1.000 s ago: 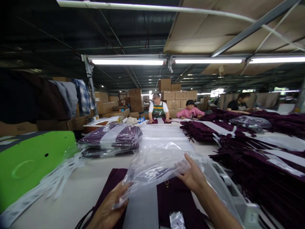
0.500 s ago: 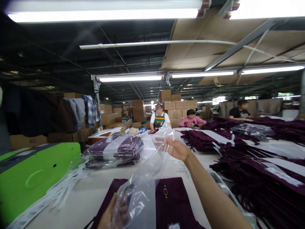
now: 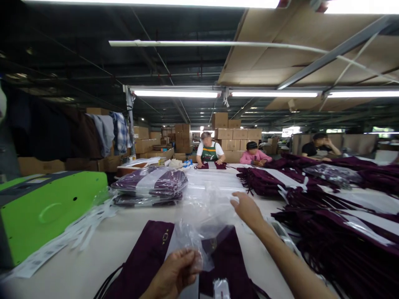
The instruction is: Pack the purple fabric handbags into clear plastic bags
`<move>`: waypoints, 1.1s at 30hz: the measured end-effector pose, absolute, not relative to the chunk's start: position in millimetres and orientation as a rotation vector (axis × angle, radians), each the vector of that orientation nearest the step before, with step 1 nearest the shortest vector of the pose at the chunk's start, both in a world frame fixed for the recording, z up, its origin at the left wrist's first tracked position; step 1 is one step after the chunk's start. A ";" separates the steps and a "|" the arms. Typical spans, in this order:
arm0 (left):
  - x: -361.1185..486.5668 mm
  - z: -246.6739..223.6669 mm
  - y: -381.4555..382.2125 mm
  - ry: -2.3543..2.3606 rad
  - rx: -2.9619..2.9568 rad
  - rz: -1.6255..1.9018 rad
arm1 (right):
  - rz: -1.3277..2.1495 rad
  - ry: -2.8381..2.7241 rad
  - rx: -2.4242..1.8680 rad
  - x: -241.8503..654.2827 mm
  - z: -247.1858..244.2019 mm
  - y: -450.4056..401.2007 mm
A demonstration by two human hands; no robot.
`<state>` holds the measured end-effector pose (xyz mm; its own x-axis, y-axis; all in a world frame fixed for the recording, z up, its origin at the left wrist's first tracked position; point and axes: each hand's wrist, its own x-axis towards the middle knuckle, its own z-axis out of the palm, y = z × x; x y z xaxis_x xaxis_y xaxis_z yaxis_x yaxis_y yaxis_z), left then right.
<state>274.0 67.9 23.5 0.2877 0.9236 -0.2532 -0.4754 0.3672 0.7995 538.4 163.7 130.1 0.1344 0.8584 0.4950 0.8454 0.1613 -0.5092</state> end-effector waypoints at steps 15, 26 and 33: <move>313.2 55.4 93.6 0.808 0.995 1.294 | 0.458 -1.925 -1.492 436.4 129.5 87.9; 322.0 60.9 97.4 0.879 1.434 1.225 | 0.805 -1.839 -1.492 476.7 120.3 97.3; 303.2 54.9 79.6 1.078 1.781 0.765 | 0.911 -1.332 -1.377 494.4 137.2 111.2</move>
